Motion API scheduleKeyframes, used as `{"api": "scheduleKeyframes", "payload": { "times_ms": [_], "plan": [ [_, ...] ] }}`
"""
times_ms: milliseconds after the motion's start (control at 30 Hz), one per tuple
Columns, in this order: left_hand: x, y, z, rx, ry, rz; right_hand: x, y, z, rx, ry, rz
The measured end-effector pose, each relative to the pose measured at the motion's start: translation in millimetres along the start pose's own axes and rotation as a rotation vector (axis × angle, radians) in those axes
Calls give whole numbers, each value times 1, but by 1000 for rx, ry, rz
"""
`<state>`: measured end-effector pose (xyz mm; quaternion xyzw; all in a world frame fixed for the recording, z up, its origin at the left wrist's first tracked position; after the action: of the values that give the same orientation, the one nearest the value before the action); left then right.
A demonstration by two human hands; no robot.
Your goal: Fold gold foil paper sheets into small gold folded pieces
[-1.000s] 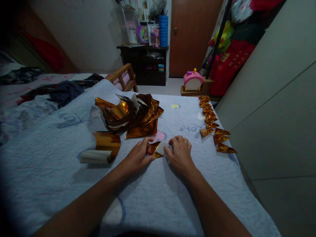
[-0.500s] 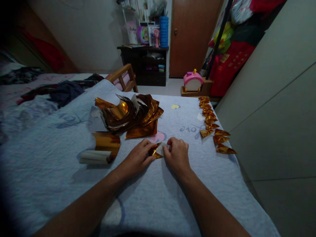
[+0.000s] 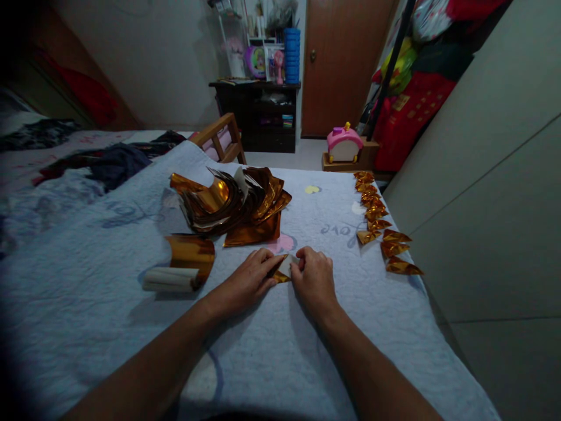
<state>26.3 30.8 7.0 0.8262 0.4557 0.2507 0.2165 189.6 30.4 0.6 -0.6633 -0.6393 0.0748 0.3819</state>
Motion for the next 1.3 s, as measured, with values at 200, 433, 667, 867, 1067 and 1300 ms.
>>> {"api": "scheduleKeyframes", "payload": {
  "times_ms": [200, 433, 667, 867, 1067, 1300],
  "plan": [
    [0, -2, 4, 44, -13, 35, -3, -3, -1, 31, -11, -16],
    [-1, -3, 5, 55, -13, 42, -12, -12, -1, 26, -61, -192],
    [-1, 0, 3, 43, -17, 36, -16, -11, -1, -10, -101, -249],
    [-1, -2, 4, 48, -9, 60, -16, -9, 0, 16, -96, -262],
    [-1, -4, 6, 36, -3, 39, -15, -11, 0, 7, -95, -287],
    [-1, -2, 2, 21, 7, 56, -16, -11, 0, 52, -81, -313]
  ]
}}
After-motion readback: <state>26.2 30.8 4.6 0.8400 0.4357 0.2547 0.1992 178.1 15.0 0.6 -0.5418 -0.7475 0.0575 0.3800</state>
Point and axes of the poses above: each hand's wrist, its own x-axis towards the middle knuckle, its own z-axis out of the palm, y = z × x, the point moved 4 cm from there along x, towards the middle knuckle, and after that the axes turned 13 degrees about y, right-handed, at the moved point
